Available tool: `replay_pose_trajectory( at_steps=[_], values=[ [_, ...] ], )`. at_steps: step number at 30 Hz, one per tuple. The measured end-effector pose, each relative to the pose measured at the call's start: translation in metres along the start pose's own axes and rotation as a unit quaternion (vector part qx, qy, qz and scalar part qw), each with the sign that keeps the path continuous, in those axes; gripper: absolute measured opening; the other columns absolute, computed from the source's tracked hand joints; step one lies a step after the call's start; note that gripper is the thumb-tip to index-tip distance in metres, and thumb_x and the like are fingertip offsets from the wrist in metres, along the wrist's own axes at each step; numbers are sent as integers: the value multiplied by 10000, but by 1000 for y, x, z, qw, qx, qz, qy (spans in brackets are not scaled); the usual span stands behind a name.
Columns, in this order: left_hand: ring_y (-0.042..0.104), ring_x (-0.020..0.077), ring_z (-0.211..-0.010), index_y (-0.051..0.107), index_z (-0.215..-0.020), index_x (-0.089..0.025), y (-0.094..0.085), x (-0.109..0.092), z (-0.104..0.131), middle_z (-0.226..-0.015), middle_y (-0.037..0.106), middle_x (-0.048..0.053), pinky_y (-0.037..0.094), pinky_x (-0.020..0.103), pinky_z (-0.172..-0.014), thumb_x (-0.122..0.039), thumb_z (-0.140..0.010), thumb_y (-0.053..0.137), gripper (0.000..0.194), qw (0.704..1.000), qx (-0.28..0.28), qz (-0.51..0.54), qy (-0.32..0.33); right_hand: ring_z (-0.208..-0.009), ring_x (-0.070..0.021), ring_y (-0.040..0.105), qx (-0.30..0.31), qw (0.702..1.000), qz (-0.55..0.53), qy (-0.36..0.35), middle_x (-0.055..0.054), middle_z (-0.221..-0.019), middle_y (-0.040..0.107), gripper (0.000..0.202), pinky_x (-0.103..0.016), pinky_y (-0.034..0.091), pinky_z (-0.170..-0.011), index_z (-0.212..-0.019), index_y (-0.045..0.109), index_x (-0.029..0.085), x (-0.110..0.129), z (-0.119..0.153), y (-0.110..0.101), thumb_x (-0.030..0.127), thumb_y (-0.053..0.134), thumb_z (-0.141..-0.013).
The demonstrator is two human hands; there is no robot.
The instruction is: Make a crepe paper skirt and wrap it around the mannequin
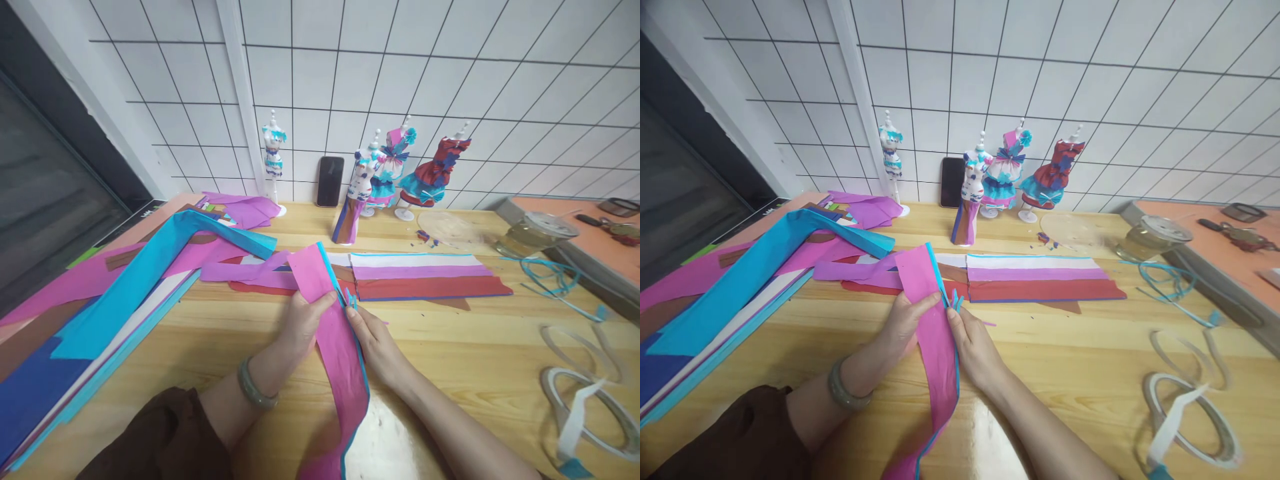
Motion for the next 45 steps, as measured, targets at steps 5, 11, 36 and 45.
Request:
replay_pose_trajectory(
  at_steps=[5, 11, 36, 45],
  values=[
    [614, 175, -745, 628, -859, -151, -1, 1, -1, -820, 668, 43, 476, 292, -703, -275, -624, 711, 279, 1000, -3, -1, 8, -794, -195, 557, -7, 1000, 12, 6, -36, -834, 636, 401, -279, 426, -700, -875, 588, 166, 0, 0, 0, 462, 318, -890],
    [616, 193, -755, 627, -879, -144, -4, 5, -3, -834, 665, 63, 479, 308, -700, -300, -625, 708, 308, 1000, -4, -20, 5, -757, -192, 549, -12, 999, 29, 2, -25, -734, 599, 386, -282, 427, -684, -729, 538, 184, 3, 0, 0, 455, 315, -890],
    [628, 183, -722, 624, -824, -158, 1, -5, -1, -790, 679, 31, 483, 316, -705, -241, -570, 740, 292, 999, -11, 38, -18, -828, -202, 552, -1, 1000, 20, -3, -29, -833, 637, 378, -289, 417, -778, -879, 587, 177, 1, 0, 0, 452, 328, -890],
    [626, 191, -747, 642, -865, -151, 5, -3, 2, -831, 679, 52, 487, 317, -709, -239, -604, 719, 286, 999, 23, 22, -7, -868, -203, 557, -5, 1000, -11, -4, -52, -1019, 633, 422, -294, 415, -803, -1053, 588, 168, 3, 0, -1, 462, 333, -888]
  ],
)
Point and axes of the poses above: each hand's wrist, its own z-axis away from the middle knuckle, its own y-axis out of the palm, x = y × z, the point moved 4 cm from there along -z, towards the middle knuckle
